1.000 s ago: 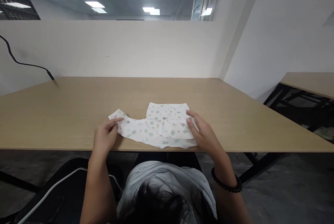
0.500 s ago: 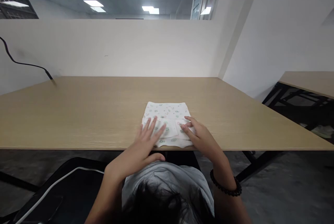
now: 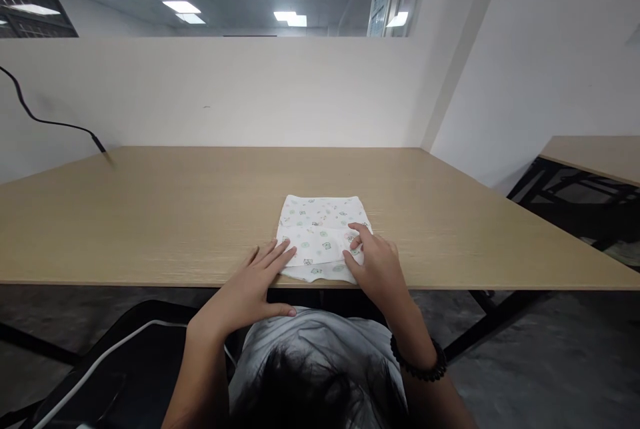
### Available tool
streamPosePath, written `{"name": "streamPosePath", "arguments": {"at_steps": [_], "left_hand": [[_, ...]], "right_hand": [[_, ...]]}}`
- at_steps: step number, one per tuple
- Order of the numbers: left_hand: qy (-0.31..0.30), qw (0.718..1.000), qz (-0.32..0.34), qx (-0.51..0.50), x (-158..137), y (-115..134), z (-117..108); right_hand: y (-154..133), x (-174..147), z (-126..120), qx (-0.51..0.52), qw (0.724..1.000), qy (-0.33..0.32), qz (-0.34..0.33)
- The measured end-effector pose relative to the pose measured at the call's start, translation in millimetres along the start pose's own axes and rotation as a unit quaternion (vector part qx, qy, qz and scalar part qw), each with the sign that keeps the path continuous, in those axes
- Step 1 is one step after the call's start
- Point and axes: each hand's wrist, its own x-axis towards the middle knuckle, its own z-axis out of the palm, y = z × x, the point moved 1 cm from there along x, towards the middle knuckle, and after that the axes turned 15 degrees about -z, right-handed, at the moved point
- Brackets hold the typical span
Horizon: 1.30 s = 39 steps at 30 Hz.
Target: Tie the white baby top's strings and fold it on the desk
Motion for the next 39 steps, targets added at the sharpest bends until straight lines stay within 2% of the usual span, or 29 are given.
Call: {"name": "streamPosePath", "arguments": {"at_steps": [4, 6, 10, 12, 16, 21, 24, 29, 34, 39], "left_hand": [[0.029, 0.999, 0.012, -0.004, 3.7, -3.6, 3.1], [0.055, 0.998, 0.025, -0.003, 5.1, -6.1, 6.5], [0.108, 0.992, 0.067, -0.025, 2.3, -11.3, 9.1], [0.12, 0.988, 0.082, -0.047, -1.5, -14.5, 6.6], [0.138, 0.984, 0.087, -0.078, -6.5, -21.8, 0.2], [0.124, 0.985, 0.096, -0.067, -2.4, -29.0, 1.0], [0.113, 0.984, 0.105, -0.091, -1.6, -31.0, 0.5], [0.134, 0.977, 0.104, -0.127, -5.1, -30.5, -6.2], [0.165, 0.975, 0.038, -0.143, 4.9, -23.4, -14.2], [0.163, 0.962, -0.079, -0.205, 32.1, -15.8, -22.1]], "right_hand": [[10.6, -10.9, -9.2, -0.023, 0.997, -0.035, -0.058], [21.6, -20.5, -17.6, -0.012, 0.994, -0.073, -0.083], [45.0, -42.6, -37.7, 0.06, 0.979, -0.18, -0.08], [52.2, -50.5, -46.0, 0.104, 0.972, -0.192, -0.084], [58.0, -55.9, -52.1, 0.129, 0.974, -0.146, -0.115], [63.8, -55.0, -40.8, 0.127, 0.973, -0.118, -0.155], [67.2, -53.2, -36.1, 0.16, 0.969, -0.114, -0.152], [66.3, -52.4, -38.8, 0.196, 0.968, -0.086, -0.127], [63.9, -48.9, -40.8, 0.236, 0.968, -0.043, -0.07], [64.4, -14.8, -36.9, 0.163, 0.986, -0.007, -0.019]]}}
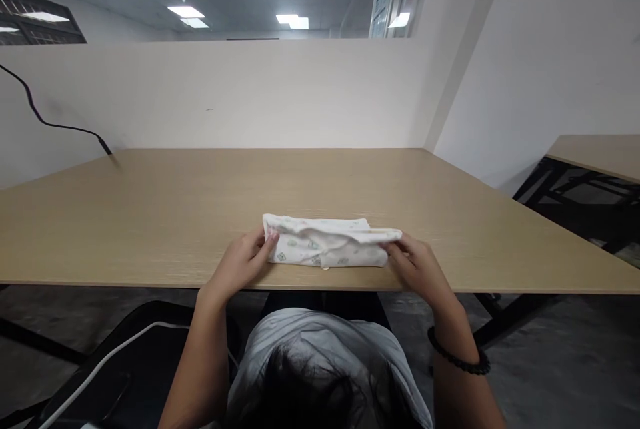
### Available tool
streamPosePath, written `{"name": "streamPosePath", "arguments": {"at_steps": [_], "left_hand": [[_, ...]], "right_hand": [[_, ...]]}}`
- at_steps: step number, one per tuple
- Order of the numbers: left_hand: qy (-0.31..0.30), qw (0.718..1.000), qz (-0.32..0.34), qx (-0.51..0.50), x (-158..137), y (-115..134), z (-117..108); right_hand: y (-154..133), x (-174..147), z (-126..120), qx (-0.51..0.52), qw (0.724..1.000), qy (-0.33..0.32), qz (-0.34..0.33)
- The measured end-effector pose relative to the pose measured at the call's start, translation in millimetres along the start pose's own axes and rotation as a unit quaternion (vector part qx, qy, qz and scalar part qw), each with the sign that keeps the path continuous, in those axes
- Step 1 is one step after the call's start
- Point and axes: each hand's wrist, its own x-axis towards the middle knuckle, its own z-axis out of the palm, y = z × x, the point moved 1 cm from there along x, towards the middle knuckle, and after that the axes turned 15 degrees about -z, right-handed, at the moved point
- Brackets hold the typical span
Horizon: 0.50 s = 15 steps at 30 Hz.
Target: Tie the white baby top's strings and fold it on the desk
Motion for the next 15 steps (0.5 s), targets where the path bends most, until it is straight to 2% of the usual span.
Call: {"name": "streamPosePath", "arguments": {"at_steps": [4, 8, 13, 15], "left_hand": [[-0.026, 0.995, -0.061, -0.068, 18.4, 5.2, 7.9], [-0.015, 0.989, -0.103, -0.104, 21.4, 3.6, 13.5], [-0.064, 0.994, -0.042, -0.08, 14.4, -2.0, 11.5], [-0.063, 0.995, -0.027, -0.073, 14.4, -4.0, 11.1]], "right_hand": [[6.6, 26.7, 10.8, -0.073, 0.995, 0.0, 0.066], [8.5, 26.3, 20.5, -0.107, 0.987, 0.011, 0.119], [3.8, 13.6, 25.1, -0.089, 0.992, 0.013, 0.093], [1.6, 11.8, 27.1, -0.091, 0.993, 0.015, 0.071]]}}
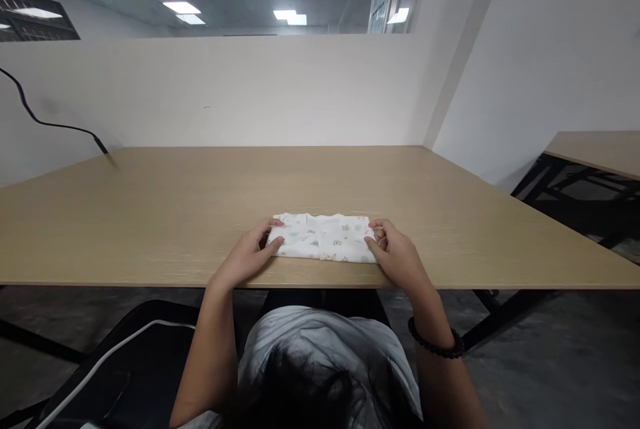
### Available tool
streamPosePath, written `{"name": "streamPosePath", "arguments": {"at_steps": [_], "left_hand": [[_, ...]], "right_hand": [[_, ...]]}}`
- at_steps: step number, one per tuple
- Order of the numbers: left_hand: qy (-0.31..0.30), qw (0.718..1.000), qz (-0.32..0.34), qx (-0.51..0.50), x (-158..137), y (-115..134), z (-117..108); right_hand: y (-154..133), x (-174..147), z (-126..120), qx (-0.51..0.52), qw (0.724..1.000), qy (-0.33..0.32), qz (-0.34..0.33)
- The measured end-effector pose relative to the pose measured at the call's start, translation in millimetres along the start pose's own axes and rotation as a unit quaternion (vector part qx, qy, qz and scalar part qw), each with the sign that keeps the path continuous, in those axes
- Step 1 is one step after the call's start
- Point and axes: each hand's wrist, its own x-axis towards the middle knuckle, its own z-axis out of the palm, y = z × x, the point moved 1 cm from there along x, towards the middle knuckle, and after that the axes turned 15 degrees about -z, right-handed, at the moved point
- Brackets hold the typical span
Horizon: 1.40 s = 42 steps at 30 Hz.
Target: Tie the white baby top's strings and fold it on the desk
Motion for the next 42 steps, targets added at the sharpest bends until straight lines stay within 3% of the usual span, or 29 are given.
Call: {"name": "streamPosePath", "arguments": {"at_steps": [7, 15, 19, 28, 32, 37, 40, 42], "left_hand": [[0.029, 0.999, -0.012, 0.036, 7.6, 2.6, 6.8], [0.065, 0.993, -0.059, 0.079, 8.7, 8.9, 6.2], [0.063, 0.992, -0.019, 0.109, 9.5, 10.8, 5.7], [0.025, 0.997, 0.035, 0.072, 13.4, -2.9, 11.9], [0.039, 0.992, 0.01, 0.119, 13.7, 2.0, 13.6], [0.082, 0.966, -0.081, 0.233, 8.5, 15.2, 17.7], [0.107, 0.955, -0.013, 0.275, 6.5, 20.7, 23.1], [0.07, 0.954, -0.002, 0.292, 7.2, 21.1, 26.3]], "right_hand": [[-8.3, -7.5, 8.3, -0.091, 0.995, 0.035, -0.023], [-4.5, -9.0, 15.1, -0.131, 0.991, 0.011, -0.012], [-6.2, -11.1, 16.3, -0.133, 0.991, 0.026, -0.016], [-4.6, -11.9, 19.5, -0.133, 0.991, 0.012, -0.009], [-2.8, -12.9, 21.2, -0.13, 0.991, 0.028, -0.014], [-2.0, -14.4, 23.3, -0.145, 0.987, 0.05, -0.041], [-4.5, -15.4, 23.9, -0.175, 0.98, 0.051, -0.079], [-6.7, -15.8, 24.1, -0.189, 0.977, 0.023, -0.098]]}}
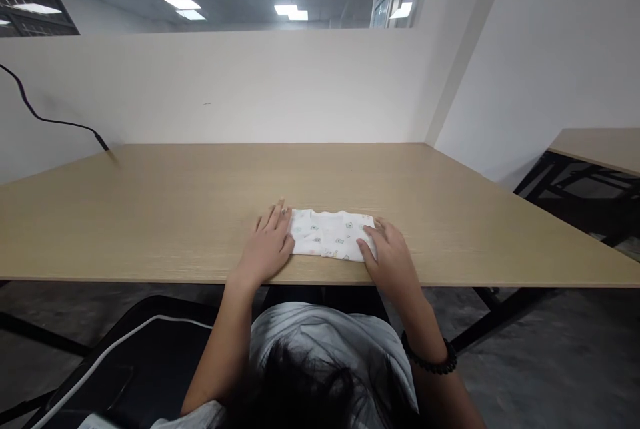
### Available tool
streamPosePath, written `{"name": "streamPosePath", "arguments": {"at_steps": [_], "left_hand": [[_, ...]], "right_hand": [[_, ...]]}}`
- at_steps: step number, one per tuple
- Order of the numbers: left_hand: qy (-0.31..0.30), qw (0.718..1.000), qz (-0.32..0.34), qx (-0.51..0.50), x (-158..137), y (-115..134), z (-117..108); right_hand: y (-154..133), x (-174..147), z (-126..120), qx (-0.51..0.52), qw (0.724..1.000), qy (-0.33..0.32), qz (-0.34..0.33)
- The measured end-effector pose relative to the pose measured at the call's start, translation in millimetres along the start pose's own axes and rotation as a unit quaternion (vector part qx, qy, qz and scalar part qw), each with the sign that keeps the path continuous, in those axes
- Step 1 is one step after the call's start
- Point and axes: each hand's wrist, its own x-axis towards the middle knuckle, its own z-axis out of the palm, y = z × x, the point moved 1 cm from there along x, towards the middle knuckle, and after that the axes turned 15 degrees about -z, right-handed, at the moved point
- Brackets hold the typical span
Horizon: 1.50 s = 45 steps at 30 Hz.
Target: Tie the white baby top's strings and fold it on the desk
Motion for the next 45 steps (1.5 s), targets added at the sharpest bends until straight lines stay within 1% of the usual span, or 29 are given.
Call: {"name": "streamPosePath", "arguments": {"at_steps": [2, 4, 6, 8, 12, 14, 17, 20, 22, 27, 29, 32, 34, 37, 39, 43, 45], "left_hand": [[-0.059, 0.998, -0.025, 0.007, 1.3, -0.3, 2.3], [-0.092, 0.994, -0.056, 0.013, 2.8, -1.5, 3.1], [-0.081, 0.994, -0.072, 0.023, 3.9, -2.4, 2.3], [-0.065, 0.995, -0.07, 0.028, 4.6, -2.7, 0.6], [-0.086, 0.994, -0.06, 0.034, 6.4, -3.4, -2.0], [-0.077, 0.994, -0.071, 0.042, 7.6, -3.7, -1.6], [-0.059, 0.997, -0.048, 0.033, 8.0, -2.2, 2.1], [-0.08, 0.996, -0.018, 0.021, 6.4, 1.0, 6.5], [-0.09, 0.995, -0.023, 0.026, 5.3, 3.0, 7.1], [-0.106, 0.993, -0.037, 0.038, 5.9, 4.0, 2.5], [-0.122, 0.992, -0.027, 0.025, 6.8, 0.3, 0.8], [-0.15, 0.989, -0.005, -0.021, 6.2, -10.4, 0.2], [-0.13, 0.99, -0.008, -0.05, 3.8, -19.6, 0.8], [-0.069, 0.995, -0.031, -0.071, -2.0, -32.0, 1.5], [-0.057, 0.995, -0.029, -0.073, -6.1, -36.4, 1.0], [-0.105, 0.992, 0.026, -0.058, -11.0, -35.7, -2.7], [-0.124, 0.99, 0.032, -0.055, -11.2, -33.7, -5.2]], "right_hand": [[-1.6, 0.4, -0.8, -0.008, 0.999, -0.043, -0.005], [-2.4, 1.1, -1.8, -0.016, 0.996, -0.085, 0.005], [-2.8, 1.9, -2.7, -0.022, 0.993, -0.114, 0.015], [-3.4, 2.6, -3.3, -0.03, 0.99, -0.134, 0.022], [-5.8, 3.0, -4.3, -0.048, 0.986, -0.158, 0.03], [-7.2, 3.3, -4.9, -0.058, 0.983, -0.169, 0.034], [-9.3, 4.1, -5.7, -0.066, 0.979, -0.191, 0.039], [-10.8, 5.1, -6.2, -0.068, 0.973, -0.215, 0.052], [-11.4, 5.8, -6.7, -0.068, 0.969, -0.228, 0.06], [-10.8, 6.0, -8.4, -0.062, 0.967, -0.241, 0.06], [-10.0, 5.4, -8.7, -0.055, 0.968, -0.238, 0.057], [-8.5, 3.4, -7.7, -0.04, 0.972, -0.224, 0.052], [-6.8, 1.8, -6.7, -0.03, 0.977, -0.206, 0.053], [-2.5, 1.3, -7.1, -0.012, 0.982, -0.181, 0.054], [1.2, 4.2, -8.9, 0.004, 0.981, -0.188, 0.043], [6.4, 17.8, -11.8, 0.023, 0.975, -0.222, 0.015], [7.1, 24.4, -10.4, 0.032, 0.971, -0.234, 0.018]]}}
